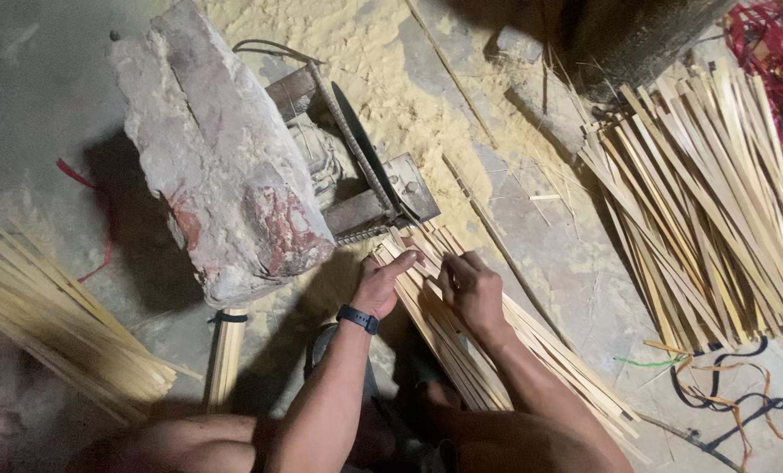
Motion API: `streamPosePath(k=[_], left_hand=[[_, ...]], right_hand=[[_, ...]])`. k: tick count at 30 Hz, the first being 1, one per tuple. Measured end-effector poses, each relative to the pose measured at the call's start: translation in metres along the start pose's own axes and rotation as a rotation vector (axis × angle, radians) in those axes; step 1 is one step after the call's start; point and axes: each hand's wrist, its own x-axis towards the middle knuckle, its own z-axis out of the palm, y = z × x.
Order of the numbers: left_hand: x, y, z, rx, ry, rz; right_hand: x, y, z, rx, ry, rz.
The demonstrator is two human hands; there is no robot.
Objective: The person sits on the floor and pulls thin bamboo strips one at a time through a fixed blade mounted on a stone block, splitting them into narrower slats. The split strips are gathered and set aside, and at the end the person gathers a bundle of finished strips.
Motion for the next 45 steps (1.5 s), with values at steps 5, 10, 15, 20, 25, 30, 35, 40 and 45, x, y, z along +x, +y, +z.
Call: streamPosePath(k=[5,10,15,20,25,30,35,40,45], left_hand=[[0.002,-0.007,-0.003,-0.068,-0.013,0.063],[0.005,-0.010,-0.006,-0.084,0.067,-0.022],[0.004,-0.009,-0.002,0.006,0.042,-0.125],[-0.001,-0.001,0.007,-0.011,-0.004,-0.090],[0.000,0.001,-0.004,0.008,-0.026,-0.079],[0.013,-0.013,-0.017,-0.032,0.018,-0.144],[0.013,-0.015,-0.011,0.068,0.176,-0.141],[0.001,-0.001,0.004,0.062,0.116,-0.146],[-0.002,0.000,-0.002,-0.041,-0.139,0.015]], right_hand=[[0.028,-0.011,0.026,-0.030,0.061,-0.158],[0.026,-0.011,0.020,0.016,-0.026,-0.045],[-0.022,-0.002,-0.019,-0.104,0.038,-0.141],[-0.035,0.013,-0.019,0.006,-0.206,0.098],[-0.009,0.010,0.002,-0.058,0.028,-0.064],[0.026,-0.006,0.022,-0.001,-0.024,-0.121],[0.006,-0.006,-0.010,-0.122,-0.067,-0.020],[-0.028,-0.009,-0.026,-0.055,-0.109,-0.051],[-0.009,-0.003,-0.005,-0.003,-0.092,0.052]])
